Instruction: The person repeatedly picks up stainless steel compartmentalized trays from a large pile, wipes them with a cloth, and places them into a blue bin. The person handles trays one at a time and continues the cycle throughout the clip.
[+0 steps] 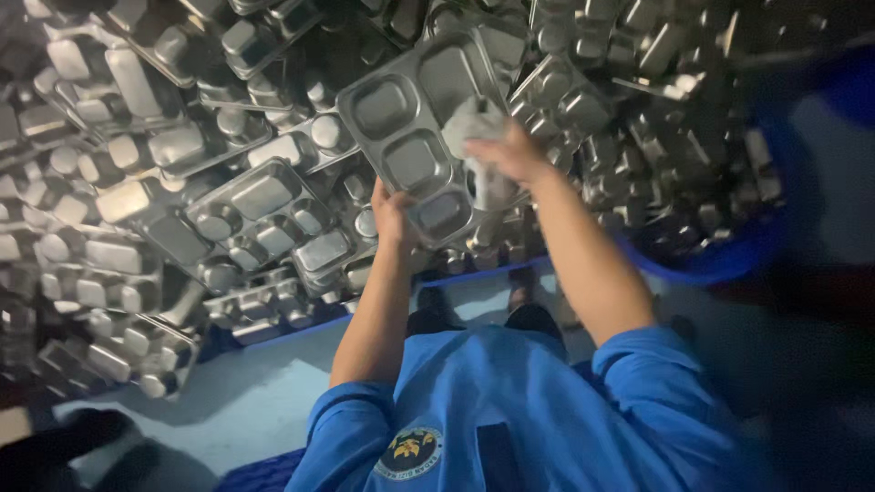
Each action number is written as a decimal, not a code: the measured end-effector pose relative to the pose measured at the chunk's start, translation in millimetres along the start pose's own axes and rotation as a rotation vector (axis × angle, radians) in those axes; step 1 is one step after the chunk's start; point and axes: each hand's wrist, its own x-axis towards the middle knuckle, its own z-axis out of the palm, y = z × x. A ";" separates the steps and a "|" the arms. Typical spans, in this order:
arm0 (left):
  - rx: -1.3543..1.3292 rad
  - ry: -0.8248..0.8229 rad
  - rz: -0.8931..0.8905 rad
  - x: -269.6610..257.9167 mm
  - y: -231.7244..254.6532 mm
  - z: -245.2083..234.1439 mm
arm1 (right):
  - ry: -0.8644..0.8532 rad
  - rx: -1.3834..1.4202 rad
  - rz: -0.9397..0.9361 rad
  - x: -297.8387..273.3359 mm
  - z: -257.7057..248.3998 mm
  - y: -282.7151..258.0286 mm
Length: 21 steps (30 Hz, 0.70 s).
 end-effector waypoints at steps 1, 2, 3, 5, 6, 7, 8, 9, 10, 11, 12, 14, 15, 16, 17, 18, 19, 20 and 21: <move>-0.067 -0.052 -0.009 3.8 3.8 -7.6 | 0.011 0.343 -0.153 -14.5 -10.3 7.2; -0.142 -0.098 -0.019 7.2 6.0 -11.7 | 0.165 0.446 -0.090 -36.0 -23.7 14.7; -0.153 -0.113 -0.089 10.6 10.2 -15.0 | 0.320 0.548 -0.026 -60.6 -34.1 22.2; -0.166 -0.130 -0.224 -0.4 26.5 -27.7 | 0.496 0.913 0.028 -111.6 -52.7 35.4; -0.240 -0.206 -0.267 7.0 34.6 -20.6 | 0.571 0.983 -0.079 -133.5 -56.6 41.5; -0.313 -0.280 -0.313 10.9 41.6 -11.8 | 0.645 1.048 -0.191 -149.6 -57.0 47.5; -0.389 -0.355 -0.379 8.6 42.7 -1.4 | 0.710 1.076 -0.132 -166.8 -49.1 54.7; -0.351 -0.350 -0.438 8.2 42.1 10.9 | 0.774 1.107 -0.074 -181.9 -38.4 60.8; -0.312 -0.355 -0.502 8.4 37.8 27.5 | 0.846 1.137 -0.020 -197.4 -32.3 64.6; -0.270 -0.359 -0.563 8.3 31.5 45.2 | 0.720 1.107 -0.119 -214.9 -25.3 67.2; -0.248 -0.412 -0.597 5.7 24.4 61.9 | 0.605 1.072 -0.207 -235.3 -10.0 68.7; -0.198 -0.522 -0.674 -3.3 4.9 92.9 | 0.655 1.025 -0.292 -268.3 11.1 68.1; -0.186 -0.639 -0.676 -10.0 -5.1 103.9 | 0.821 1.020 -0.292 -282.8 20.8 66.4; -0.184 -0.761 -0.679 -18.3 -16.1 116.9 | 0.988 1.008 -0.290 -301.4 23.1 63.7; -0.189 -0.882 -0.682 -28.2 -27.2 128.6 | 1.063 1.053 -0.333 -320.8 25.7 60.3; -0.202 -0.944 -0.800 -38.3 -37.4 137.7 | 1.122 1.094 -0.378 -338.1 33.3 56.1; -0.212 -1.002 -0.920 -49.8 -47.3 145.7 | 1.181 1.132 -0.426 -355.0 43.4 51.9; -0.220 -1.049 -1.036 -64.5 -54.9 149.0 | 1.317 1.044 -0.464 -370.8 53.9 47.9; -0.195 -1.094 -1.131 -82.5 -60.4 148.4 | 1.451 0.950 -0.495 -386.6 66.4 44.1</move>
